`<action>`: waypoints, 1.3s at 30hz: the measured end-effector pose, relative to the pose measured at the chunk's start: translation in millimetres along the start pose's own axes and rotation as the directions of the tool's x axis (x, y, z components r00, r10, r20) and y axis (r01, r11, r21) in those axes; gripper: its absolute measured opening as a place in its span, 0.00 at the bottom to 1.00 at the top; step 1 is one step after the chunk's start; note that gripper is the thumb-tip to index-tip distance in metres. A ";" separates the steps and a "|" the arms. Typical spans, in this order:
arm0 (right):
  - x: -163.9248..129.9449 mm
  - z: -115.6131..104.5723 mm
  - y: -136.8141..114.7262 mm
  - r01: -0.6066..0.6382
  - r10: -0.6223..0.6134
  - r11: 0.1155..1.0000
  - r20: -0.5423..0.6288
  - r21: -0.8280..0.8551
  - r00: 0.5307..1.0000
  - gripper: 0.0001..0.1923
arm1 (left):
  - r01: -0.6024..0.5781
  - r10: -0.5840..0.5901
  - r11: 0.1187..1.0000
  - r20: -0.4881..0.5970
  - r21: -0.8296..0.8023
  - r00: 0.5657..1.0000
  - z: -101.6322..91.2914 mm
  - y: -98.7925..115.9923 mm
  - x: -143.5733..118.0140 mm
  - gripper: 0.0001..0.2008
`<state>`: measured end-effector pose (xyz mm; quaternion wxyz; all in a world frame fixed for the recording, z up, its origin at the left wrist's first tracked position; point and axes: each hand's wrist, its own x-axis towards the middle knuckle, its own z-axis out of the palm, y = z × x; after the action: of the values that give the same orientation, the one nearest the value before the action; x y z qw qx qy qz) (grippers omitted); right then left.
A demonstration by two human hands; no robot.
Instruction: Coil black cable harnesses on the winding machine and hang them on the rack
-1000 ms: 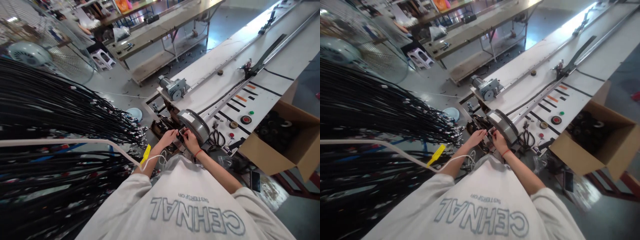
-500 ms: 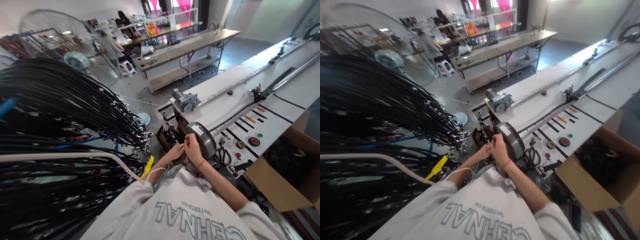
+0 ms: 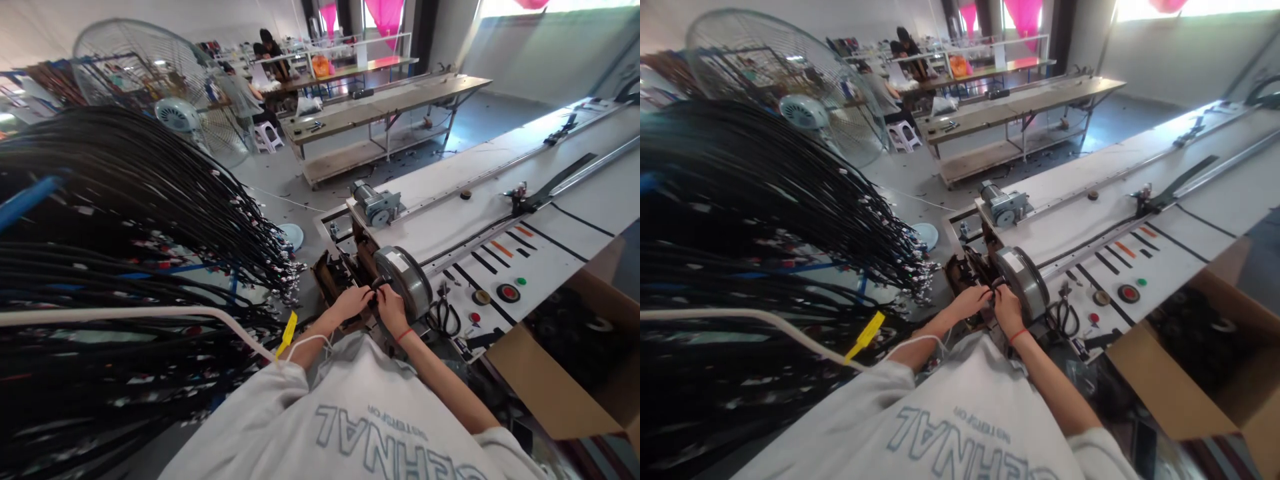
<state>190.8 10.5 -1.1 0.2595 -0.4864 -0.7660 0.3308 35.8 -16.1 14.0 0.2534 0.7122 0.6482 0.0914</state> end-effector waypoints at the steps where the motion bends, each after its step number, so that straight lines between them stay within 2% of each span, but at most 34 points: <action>1: 2.7 0.2 -2.1 0.012 -0.012 1.000 0.000 -0.018 1.000 0.12 | 0.022 -0.023 0.998 0.013 0.053 1.000 4.0 -0.1 -0.5 0.16; 3: 9.0 1.5 -5.3 0.046 -0.047 0.997 -0.014 -0.055 0.999 0.12 | 0.055 -0.058 0.993 0.031 0.101 0.998 10.4 -0.7 -0.4 0.16; 6: 14.1 3.3 -4.6 0.096 -0.102 0.991 -0.054 -0.091 0.993 0.16 | 0.047 -0.050 0.998 0.049 0.051 0.998 13.1 -0.8 1.1 0.16; 8: 13.4 3.5 -1.3 0.133 -0.141 0.984 -0.058 -0.121 0.988 0.15 | 0.041 -0.043 0.999 0.066 0.027 0.997 10.4 2.2 0.7 0.15; 11: 12.1 3.5 -2.6 0.229 -0.235 0.957 -0.014 -0.179 0.972 0.07 | 0.061 -0.069 0.993 0.075 0.100 0.995 2.0 11.9 -4.4 0.13; 14: 9.3 -0.2 -19.4 0.198 -0.196 0.958 0.031 -0.209 0.980 0.12 | 0.066 -0.078 0.984 0.065 0.164 0.995 -7.8 18.3 -13.2 0.14; 15: 5.6 -4.4 -25.9 0.190 -0.186 0.964 0.036 -0.187 0.982 0.12 | 0.061 -0.073 0.987 0.070 0.152 0.995 -10.2 17.2 -16.3 0.14; 17: -8.4 -21.1 -31.1 0.281 -0.280 0.956 0.026 -0.090 0.960 0.09 | 0.041 -0.048 0.997 0.110 0.070 0.993 -12.4 9.1 -22.8 0.13; 19: -28.4 -49.5 -16.5 0.392 -0.392 0.920 -0.083 -0.013 0.916 0.10 | 0.046 -0.039 0.998 0.172 -0.034 0.984 -10.7 -4.7 -30.3 0.12; 20: -38.4 -66.8 -0.1 0.361 -0.359 0.932 -0.184 -0.020 0.915 0.12 | 0.065 -0.049 0.995 0.199 -0.073 0.979 -8.7 -12.3 -34.6 0.13; 21: -47.2 -84.7 21.5 0.183 -0.186 0.982 -0.351 -0.041 0.918 0.14 | 0.090 -0.067 0.991 0.217 -0.097 0.974 -6.5 -19.5 -39.2 0.14; 22: -54.4 -101.6 46.8 -0.063 0.033 0.997 -0.499 -0.043 0.866 0.17 | 0.120 -0.094 0.987 0.221 -0.107 0.971 -4.5 -25.8 -43.9 0.16; 23: -59.8 -116.0 73.7 -0.326 0.256 0.945 -0.612 -0.004 0.748 0.22 | 0.148 -0.122 0.983 0.214 -0.108 0.969 -2.9 -30.9 -48.4 0.17; 24: -63.5 -126.7 100.0 -0.547 0.446 0.836 -0.648 0.055 0.617 0.29 | 0.169 -0.144 0.980 0.201 -0.109 0.969 -2.2 -34.5 -52.5 0.17; 25: -66.1 -133.2 123.4 -0.672 0.568 0.734 -0.631 0.099 0.528 0.38 | 0.181 -0.157 0.977 0.193 -0.113 0.969 -2.3 -36.9 -55.9 0.18; 26: -67.9 -135.6 142.7 -0.734 0.625 0.669 -0.626 0.121 0.466 0.44 | 0.186 -0.162 0.975 0.188 -0.119 0.969 -3.1 -38.1 -58.5 0.18; 27: -69.3 -134.7 157.1 -0.760 0.648 0.638 -0.622 0.127 0.439 0.48 | 0.189 -0.163 0.973 0.190 -0.129 0.968 -4.6 -38.5 -60.2 0.19; 29: -72.3 -127.9 171.7 -0.739 0.617 0.663 -0.649 0.123 0.446 0.51 | 0.196 -0.163 0.968 0.196 -0.160 0.967 -8.2 -37.7 -61.4 0.18; 31: -76.0 -121.7 173.7 -0.712 0.595 0.689 -0.667 0.137 0.448 0.53 | 0.211 -0.174 0.957 0.189 -0.200 0.966 -11.3 -36.2 -61.3 0.17; 36: -81.0 -124.5 168.8 -0.750 0.680 0.627 -0.620 0.212 0.393 0.59 | 0.258 -0.222 0.930 0.163 -0.260 0.961 -12.7 -31.6 -61.6 0.16; 39: -79.2 -126.2 170.5 -0.748 0.667 0.631 -0.636 0.206 0.388 0.59 | 0.276 -0.247 0.933 0.146 -0.231 0.958 -12.5 -29.1 -61.8 0.14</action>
<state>410.4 22.5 -55.0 0.3177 -0.8619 -0.3569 0.1697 -4.3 -72.1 22.9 0.3872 0.5860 0.7052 0.0963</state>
